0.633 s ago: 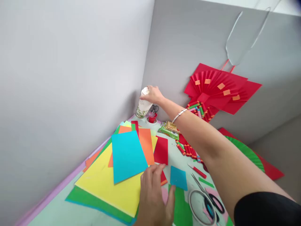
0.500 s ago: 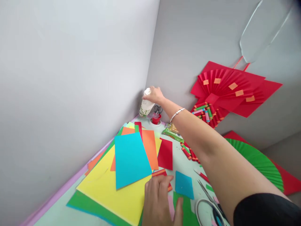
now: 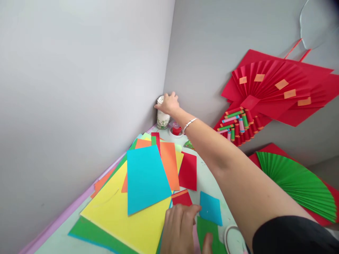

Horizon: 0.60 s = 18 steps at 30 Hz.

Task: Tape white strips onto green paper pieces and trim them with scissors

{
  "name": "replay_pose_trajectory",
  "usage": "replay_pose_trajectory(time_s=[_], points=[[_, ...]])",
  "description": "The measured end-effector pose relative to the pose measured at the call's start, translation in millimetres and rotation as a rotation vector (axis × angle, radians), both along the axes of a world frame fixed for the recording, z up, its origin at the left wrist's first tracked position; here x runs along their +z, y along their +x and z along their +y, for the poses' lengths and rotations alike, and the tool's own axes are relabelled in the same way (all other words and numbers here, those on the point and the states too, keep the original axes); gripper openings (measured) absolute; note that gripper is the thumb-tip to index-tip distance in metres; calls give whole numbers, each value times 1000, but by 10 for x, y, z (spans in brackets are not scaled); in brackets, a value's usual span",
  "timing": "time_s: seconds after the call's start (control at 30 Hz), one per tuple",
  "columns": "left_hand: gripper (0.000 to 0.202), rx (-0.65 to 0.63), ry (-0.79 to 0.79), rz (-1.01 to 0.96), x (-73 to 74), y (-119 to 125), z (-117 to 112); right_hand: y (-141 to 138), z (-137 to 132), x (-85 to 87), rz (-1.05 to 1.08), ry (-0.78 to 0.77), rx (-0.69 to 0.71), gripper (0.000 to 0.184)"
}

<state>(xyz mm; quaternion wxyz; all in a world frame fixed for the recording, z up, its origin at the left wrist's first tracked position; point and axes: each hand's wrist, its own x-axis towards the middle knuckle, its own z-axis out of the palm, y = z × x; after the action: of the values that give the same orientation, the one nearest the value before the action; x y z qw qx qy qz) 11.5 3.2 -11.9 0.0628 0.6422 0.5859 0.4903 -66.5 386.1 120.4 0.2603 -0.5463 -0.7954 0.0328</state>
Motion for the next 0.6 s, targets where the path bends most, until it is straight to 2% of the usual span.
replay_pose_trajectory(time_s=[0.13,0.27,0.4,0.5,0.53,0.6], points=[[28,-34,1,-22,35,-21,-17,32,-102,12,6,76,50,76],[30,-93,-33,-38,147,-90,-24,262,-338,66,43,137,96,71],[30,-154,-93,-32,327,-174,-24,776,-807,19,88,122,141,51],[25,-164,-137,-70,431,-209,-18,1294,-1313,-102,167,42,152,15],[25,-163,-167,-96,454,-213,-14,1473,-1505,-151,195,18,123,10],[25,-167,-212,-149,485,-213,-4,1820,-1916,-258,274,-8,29,18]])
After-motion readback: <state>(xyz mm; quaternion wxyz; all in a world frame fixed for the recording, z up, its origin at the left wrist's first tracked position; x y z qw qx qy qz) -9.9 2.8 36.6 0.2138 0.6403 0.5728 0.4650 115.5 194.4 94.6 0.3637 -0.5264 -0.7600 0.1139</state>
